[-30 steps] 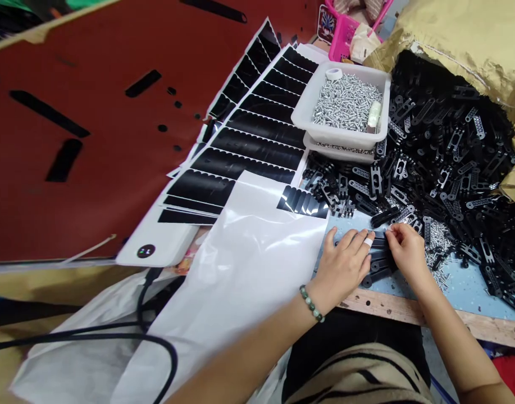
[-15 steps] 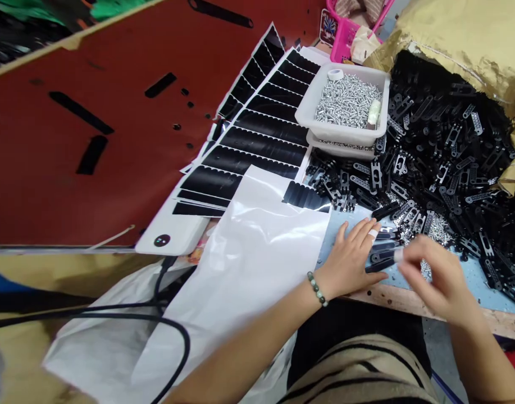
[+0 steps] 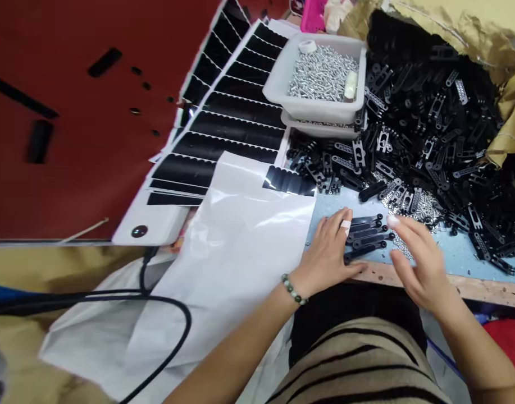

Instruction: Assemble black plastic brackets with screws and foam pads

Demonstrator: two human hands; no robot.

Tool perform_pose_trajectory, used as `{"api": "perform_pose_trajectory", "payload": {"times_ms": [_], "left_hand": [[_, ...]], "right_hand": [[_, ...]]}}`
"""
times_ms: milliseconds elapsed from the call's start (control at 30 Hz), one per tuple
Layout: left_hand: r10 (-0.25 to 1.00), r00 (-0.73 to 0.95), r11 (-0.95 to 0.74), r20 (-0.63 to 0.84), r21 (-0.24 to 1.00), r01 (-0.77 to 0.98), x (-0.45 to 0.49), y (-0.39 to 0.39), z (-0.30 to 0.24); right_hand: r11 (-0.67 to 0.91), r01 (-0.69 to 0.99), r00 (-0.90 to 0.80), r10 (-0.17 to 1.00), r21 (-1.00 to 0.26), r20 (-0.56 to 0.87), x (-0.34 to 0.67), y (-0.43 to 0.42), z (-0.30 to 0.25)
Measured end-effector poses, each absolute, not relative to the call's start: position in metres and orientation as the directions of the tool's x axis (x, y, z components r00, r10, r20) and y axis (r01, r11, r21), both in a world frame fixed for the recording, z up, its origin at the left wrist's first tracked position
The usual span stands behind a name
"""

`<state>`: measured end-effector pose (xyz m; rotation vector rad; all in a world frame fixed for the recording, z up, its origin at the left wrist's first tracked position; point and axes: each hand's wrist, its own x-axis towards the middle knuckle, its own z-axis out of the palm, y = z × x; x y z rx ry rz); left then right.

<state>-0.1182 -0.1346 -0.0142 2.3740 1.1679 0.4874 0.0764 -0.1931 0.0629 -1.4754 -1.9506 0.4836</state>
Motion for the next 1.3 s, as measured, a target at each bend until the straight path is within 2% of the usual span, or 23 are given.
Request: {"api": "perform_pose_trajectory", "payload": {"times_ms": [100, 200, 400, 500, 600, 700, 767, 833, 900, 933, 1000, 1067, 1167, 1233, 1300], "left_hand": [[0.804, 0.587, -0.54, 0.094, 0.529, 0.655, -0.118, -0.136, -0.018], [0.816, 0.573, -0.525, 0.076, 0.51, 0.681, -0.113, -0.136, -0.021], [0.844, 0.523, -0.506, 0.118, 0.497, 0.705, -0.107, -0.136, -0.023], [0.842, 0.522, -0.514, 0.132, 0.488, 0.705, -0.106, -0.135, -0.022], [0.844, 0.52, -0.511, 0.13, 0.488, 0.708, -0.104, -0.134, -0.02], [0.849, 0.508, -0.498, 0.142, 0.535, 0.683, -0.105, -0.131, -0.015], [0.867, 0.476, -0.453, 0.144, 0.622, 0.638, -0.111, -0.128, -0.007], [0.896, 0.437, -0.331, 0.079, 0.775, 0.538, -0.12, -0.126, 0.005], [0.863, 0.494, -0.078, -0.108, 0.937, 0.341, -0.129, -0.124, 0.017], [0.788, 0.575, 0.101, -0.221, 0.967, 0.234, -0.133, -0.124, 0.021], [0.578, 0.721, 0.46, -0.383, 0.882, 0.1, -0.136, -0.125, 0.025], [0.447, 0.762, 0.691, -0.47, 0.722, 0.04, -0.137, -0.125, 0.022], [0.407, 0.745, 0.805, -0.528, 0.593, -0.019, -0.137, -0.126, 0.015], [0.465, 0.702, 0.742, -0.54, 0.67, 0.025, -0.141, -0.128, 0.014], [0.699, 0.506, 0.488, -0.506, 0.854, 0.179, -0.144, -0.133, 0.014]], "right_hand": [[0.271, 0.845, -0.217, 0.962, -0.462, 0.168, 0.069, -0.183, 0.011], [0.305, 0.889, -0.303, 0.951, -0.341, 0.061, 0.059, -0.184, -0.021], [0.37, 0.876, -0.375, 0.926, -0.311, 0.044, 0.047, -0.177, -0.023], [0.33, 0.863, -0.328, 0.942, -0.382, 0.073, 0.045, -0.171, -0.024], [0.324, 0.74, -0.298, 0.944, -0.59, 0.145, 0.057, -0.17, -0.025], [0.294, 0.53, -0.103, 0.953, -0.795, 0.284, 0.081, -0.174, -0.02], [0.301, 0.462, 0.047, 0.931, -0.834, 0.361, 0.095, -0.174, -0.016], [0.356, 0.444, 0.071, 0.901, -0.822, 0.428, 0.1, -0.169, -0.013], [0.448, 0.413, -0.008, 0.873, -0.793, 0.488, 0.094, -0.162, -0.011], [0.492, 0.383, -0.067, 0.859, -0.782, 0.508, 0.088, -0.157, -0.009], [0.535, 0.334, -0.15, 0.843, -0.776, 0.517, 0.072, -0.149, -0.007], [0.468, 0.366, -0.117, 0.881, -0.804, 0.459, 0.057, -0.143, -0.006], [0.203, 0.482, 0.058, 0.963, -0.852, 0.263, 0.044, -0.135, -0.008], [0.023, 0.532, 0.149, 0.981, -0.846, 0.12, 0.042, -0.131, -0.013], [-0.115, 0.581, 0.22, 0.975, -0.806, 0.019, 0.044, -0.127, -0.018]]}}
